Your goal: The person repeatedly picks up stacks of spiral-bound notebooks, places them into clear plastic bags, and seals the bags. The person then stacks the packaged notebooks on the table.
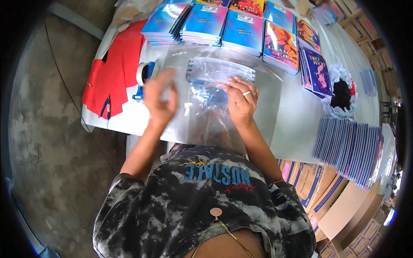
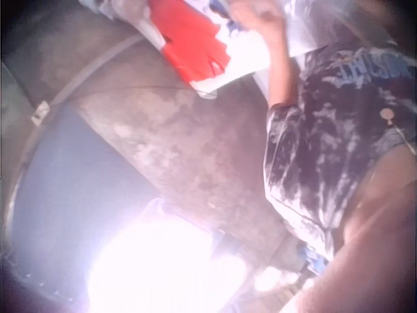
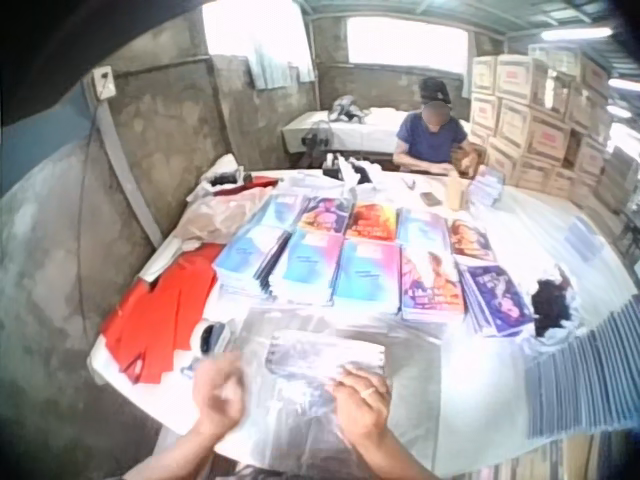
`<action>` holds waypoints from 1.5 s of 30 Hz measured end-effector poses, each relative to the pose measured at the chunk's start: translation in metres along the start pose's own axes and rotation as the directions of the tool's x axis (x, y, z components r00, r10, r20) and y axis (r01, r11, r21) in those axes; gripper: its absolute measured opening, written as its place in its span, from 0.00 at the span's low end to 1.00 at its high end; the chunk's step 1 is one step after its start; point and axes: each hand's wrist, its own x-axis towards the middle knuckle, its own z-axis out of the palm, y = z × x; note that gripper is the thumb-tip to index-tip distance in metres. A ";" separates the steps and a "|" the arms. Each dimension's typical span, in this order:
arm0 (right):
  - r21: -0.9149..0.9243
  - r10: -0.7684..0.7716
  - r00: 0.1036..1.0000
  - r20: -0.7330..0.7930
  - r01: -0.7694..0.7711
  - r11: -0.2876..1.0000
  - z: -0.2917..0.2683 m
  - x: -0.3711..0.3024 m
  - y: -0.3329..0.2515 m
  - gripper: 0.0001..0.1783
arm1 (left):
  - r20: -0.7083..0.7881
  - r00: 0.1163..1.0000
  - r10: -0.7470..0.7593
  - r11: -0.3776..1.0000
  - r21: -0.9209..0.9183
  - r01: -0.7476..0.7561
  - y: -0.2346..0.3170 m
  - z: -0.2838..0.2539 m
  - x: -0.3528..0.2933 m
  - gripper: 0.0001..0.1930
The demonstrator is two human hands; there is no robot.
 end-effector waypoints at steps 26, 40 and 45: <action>0.713 0.491 0.857 0.158 -0.443 0.544 -0.016 0.027 0.022 0.41 | 0.441 0.848 -0.294 0.490 -0.693 0.530 0.011 0.065 0.041 0.39; 0.375 0.726 0.687 0.023 -0.679 0.631 -0.001 0.021 0.022 0.30 | 0.214 0.971 -0.106 0.975 -0.168 0.143 0.027 0.071 -0.008 0.19; -0.378 0.506 0.853 0.129 -0.429 0.820 -0.017 0.016 -0.008 0.33 | 0.492 0.870 0.020 0.992 0.102 -0.080 0.057 0.066 0.016 0.27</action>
